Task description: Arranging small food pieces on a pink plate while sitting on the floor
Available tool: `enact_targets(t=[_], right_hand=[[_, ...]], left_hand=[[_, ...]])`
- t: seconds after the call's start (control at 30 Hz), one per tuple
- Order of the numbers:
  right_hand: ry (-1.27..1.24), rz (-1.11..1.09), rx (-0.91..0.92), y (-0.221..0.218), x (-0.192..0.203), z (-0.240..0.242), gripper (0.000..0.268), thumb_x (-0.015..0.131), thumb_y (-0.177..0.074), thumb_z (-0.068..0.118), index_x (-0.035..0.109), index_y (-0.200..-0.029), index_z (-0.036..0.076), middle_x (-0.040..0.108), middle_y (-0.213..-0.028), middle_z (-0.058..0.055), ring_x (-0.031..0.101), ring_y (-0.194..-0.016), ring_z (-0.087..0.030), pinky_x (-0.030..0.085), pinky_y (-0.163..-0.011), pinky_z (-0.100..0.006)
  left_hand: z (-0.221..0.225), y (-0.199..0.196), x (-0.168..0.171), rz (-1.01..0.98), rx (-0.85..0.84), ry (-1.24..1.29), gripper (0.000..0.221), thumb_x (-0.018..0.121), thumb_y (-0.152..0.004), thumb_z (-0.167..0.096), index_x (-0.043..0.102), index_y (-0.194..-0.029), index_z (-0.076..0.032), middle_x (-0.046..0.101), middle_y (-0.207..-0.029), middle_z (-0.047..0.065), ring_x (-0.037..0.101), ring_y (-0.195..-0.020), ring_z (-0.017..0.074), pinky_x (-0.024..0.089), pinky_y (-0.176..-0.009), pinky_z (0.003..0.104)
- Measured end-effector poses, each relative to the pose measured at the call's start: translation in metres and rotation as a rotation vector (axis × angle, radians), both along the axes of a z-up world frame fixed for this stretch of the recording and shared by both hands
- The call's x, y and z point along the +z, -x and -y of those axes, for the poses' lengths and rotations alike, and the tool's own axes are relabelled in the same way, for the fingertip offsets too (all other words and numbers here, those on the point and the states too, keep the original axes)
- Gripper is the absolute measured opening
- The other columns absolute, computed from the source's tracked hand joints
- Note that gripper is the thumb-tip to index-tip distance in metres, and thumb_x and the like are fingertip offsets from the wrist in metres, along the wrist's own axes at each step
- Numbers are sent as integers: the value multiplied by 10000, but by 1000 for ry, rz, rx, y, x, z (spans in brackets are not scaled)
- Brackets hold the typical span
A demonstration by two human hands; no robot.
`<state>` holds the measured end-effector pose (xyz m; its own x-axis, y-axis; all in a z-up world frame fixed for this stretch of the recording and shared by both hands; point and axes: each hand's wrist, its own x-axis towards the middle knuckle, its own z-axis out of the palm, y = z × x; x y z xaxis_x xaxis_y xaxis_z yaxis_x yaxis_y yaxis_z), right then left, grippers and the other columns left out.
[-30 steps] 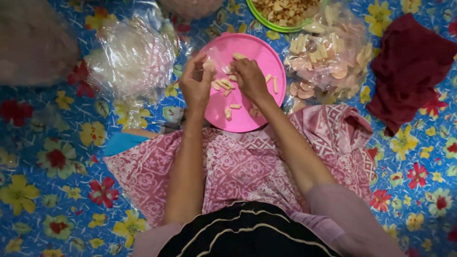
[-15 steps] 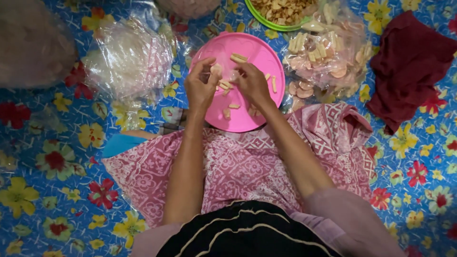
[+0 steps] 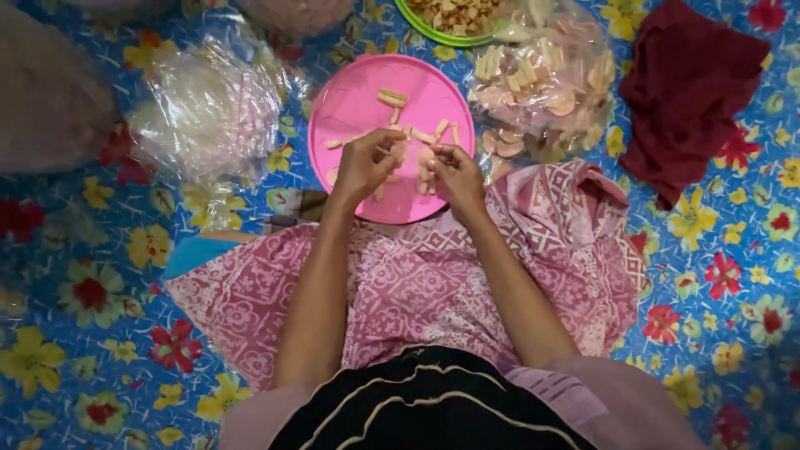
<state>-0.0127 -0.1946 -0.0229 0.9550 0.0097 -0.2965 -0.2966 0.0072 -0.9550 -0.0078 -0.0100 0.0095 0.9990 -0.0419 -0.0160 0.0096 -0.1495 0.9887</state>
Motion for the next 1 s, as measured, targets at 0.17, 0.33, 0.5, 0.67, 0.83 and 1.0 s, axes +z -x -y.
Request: enact_targets(t=[0.17, 0.33, 0.5, 0.67, 0.83, 1.0], right_hand=[[-5, -21, 0, 10, 19, -4, 285, 702, -788, 76, 645, -1064, 114, 608, -912, -44, 635, -803, -126, 545, -625, -225], [-27, 22, 9, 6, -6, 2, 289, 727, -778, 86, 657, -1057, 113, 616, -891, -55, 639, -767, -126, 539, -626, -224], [14, 39, 39, 3, -16, 6, 212, 723, -806, 135, 668, -1011, 124, 646, -875, -51, 650, -757, -114, 532, -643, -215], [-60, 10, 41, 6, -7, -1, 338, 761, -744, 66, 633, -1056, 87, 607, -904, -44, 625, -714, -76, 517, -555, -181], [-39, 34, 57, 1, -19, 4, 376, 752, -740, 23, 609, -1083, 75, 586, -891, -40, 614, -727, -67, 505, -562, -167], [-87, 42, 69, 1, -10, 3, 425, 739, -749, 23, 573, -1135, 88, 637, -904, -43, 636, -744, -62, 509, -608, -163]], left_hand=[[2, 4, 7, -4, -34, -7, 409, 669, -701, 77, 667, -1047, -141, 661, -769, 104, 658, -588, 192, 550, -536, 277], [5, 7, 2, 24, -62, -39, 410, 680, -705, 59, 661, -1062, -142, 667, -776, 108, 661, -611, 210, 539, -567, 299], [11, 11, -2, 4, -42, 0, 446, 734, -679, 24, 664, -1078, -165, 653, -781, 74, 617, -629, 152, 531, -591, 286], [7, 8, -1, 17, -43, -13, 517, 719, -691, 48, 623, -1146, -178, 646, -783, 82, 622, -624, 176, 533, -592, 289], [8, 11, 4, 4, -47, -41, 588, 726, -703, 15, 568, -1221, -215, 648, -814, 89, 628, -638, 188, 531, -589, 297], [10, 7, -2, -25, 15, -60, 597, 737, -763, -112, 477, -1294, -199, 659, -881, 114, 674, -720, 243, 551, -649, 333]])
